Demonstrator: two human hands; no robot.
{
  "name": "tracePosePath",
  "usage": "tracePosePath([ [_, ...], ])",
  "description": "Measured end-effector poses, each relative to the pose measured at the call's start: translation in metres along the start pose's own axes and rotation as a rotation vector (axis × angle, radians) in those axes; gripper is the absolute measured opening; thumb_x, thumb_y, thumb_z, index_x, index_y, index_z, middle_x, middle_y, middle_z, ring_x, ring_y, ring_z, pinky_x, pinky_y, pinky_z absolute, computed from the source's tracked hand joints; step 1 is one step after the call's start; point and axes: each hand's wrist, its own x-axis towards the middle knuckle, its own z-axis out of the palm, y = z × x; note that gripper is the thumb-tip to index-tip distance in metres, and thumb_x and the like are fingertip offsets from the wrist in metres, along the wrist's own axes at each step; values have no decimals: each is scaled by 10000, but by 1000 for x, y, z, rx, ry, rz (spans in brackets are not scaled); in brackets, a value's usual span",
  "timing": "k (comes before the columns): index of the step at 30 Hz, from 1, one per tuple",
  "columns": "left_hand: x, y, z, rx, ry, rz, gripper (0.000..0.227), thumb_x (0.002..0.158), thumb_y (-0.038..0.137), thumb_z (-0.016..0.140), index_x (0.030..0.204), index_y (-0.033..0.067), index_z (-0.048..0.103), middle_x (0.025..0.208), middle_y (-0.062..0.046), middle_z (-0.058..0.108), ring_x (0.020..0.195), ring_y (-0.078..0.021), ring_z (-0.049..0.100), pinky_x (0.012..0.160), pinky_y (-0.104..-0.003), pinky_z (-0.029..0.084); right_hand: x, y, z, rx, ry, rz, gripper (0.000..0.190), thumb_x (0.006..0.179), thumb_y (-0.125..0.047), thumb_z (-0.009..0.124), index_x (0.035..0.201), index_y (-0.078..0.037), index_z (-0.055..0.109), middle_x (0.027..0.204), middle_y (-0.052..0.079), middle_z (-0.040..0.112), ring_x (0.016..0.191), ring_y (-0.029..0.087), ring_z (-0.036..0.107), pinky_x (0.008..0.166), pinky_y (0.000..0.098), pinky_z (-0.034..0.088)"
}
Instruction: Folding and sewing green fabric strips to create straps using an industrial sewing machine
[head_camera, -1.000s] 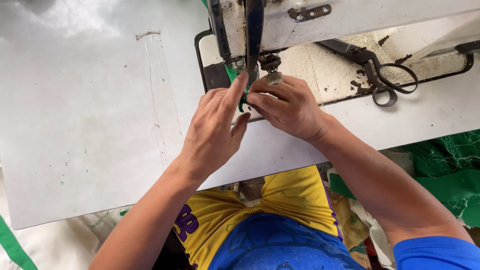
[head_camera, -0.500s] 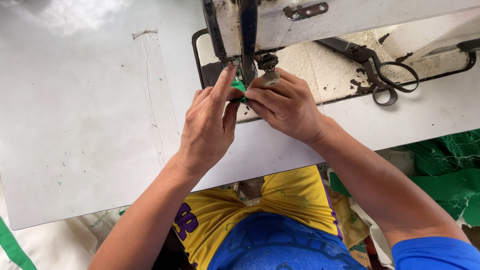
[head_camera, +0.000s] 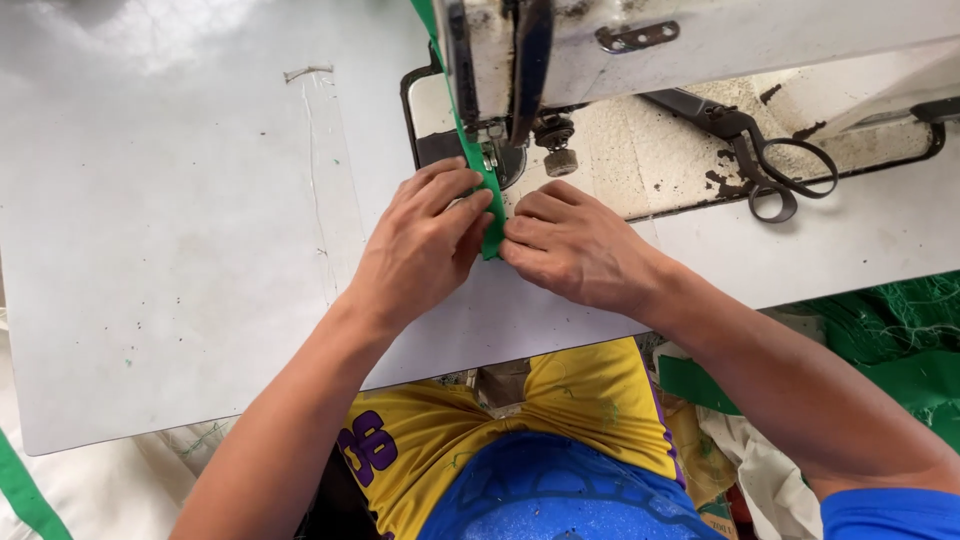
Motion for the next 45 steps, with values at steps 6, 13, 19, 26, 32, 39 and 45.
tracePosePath([
  [6,-3,-5,5,39,-87,69,226,993,231,689,1024,39,804,1084,-140,722,1196,-315,666,1093,-414,493,-6,-9,-5,16,-21,84,182,1066,-157,562,973,-65,689,901,82,663,1029,278,668,879,435,577],
  [13,-5,-2,4,15,-85,64,218,985,231,707,1026,28,776,1122,-135,683,1256,-308,636,1119,-406,481,-5,-8,-3,57,-3,65,234,1083,-118,497,1000,-41,701,954,110,675,975,287,691,848,416,596],
  [19,-5,1,9,-45,-64,12,208,907,194,764,1063,58,756,1038,-102,685,1211,-302,661,1117,-426,486,2,-4,-12,83,-6,2,242,1081,-99,508,985,-16,714,970,121,694,982,291,698,858,413,597],
  [26,-6,-3,3,-12,-121,51,122,934,193,739,1008,117,799,1093,-77,680,1249,-256,638,1154,-411,439,-4,-4,-6,64,-13,119,178,1052,-130,592,910,-89,690,919,33,677,933,232,672,883,404,563],
  [32,-10,-8,2,-133,-134,100,175,918,113,714,1083,116,772,1161,-83,665,1273,-311,618,1135,-457,488,3,-9,-13,175,-26,107,168,1011,-148,588,932,-50,699,915,109,685,920,314,682,849,476,575],
  [39,4,-25,-17,-194,-245,304,134,975,89,705,1089,43,758,1223,-155,706,1206,-355,665,1119,-497,495,1,-21,-21,117,-82,69,212,1020,-152,672,1022,61,667,1099,180,671,1063,342,641,940,441,526],
  [45,5,-34,-20,-209,-247,286,153,991,90,671,1111,30,745,1263,-155,676,1285,-384,605,1150,-496,458,8,-17,-11,121,-98,106,237,1018,-173,676,1048,61,688,1110,196,683,1066,355,651,950,438,518],
])
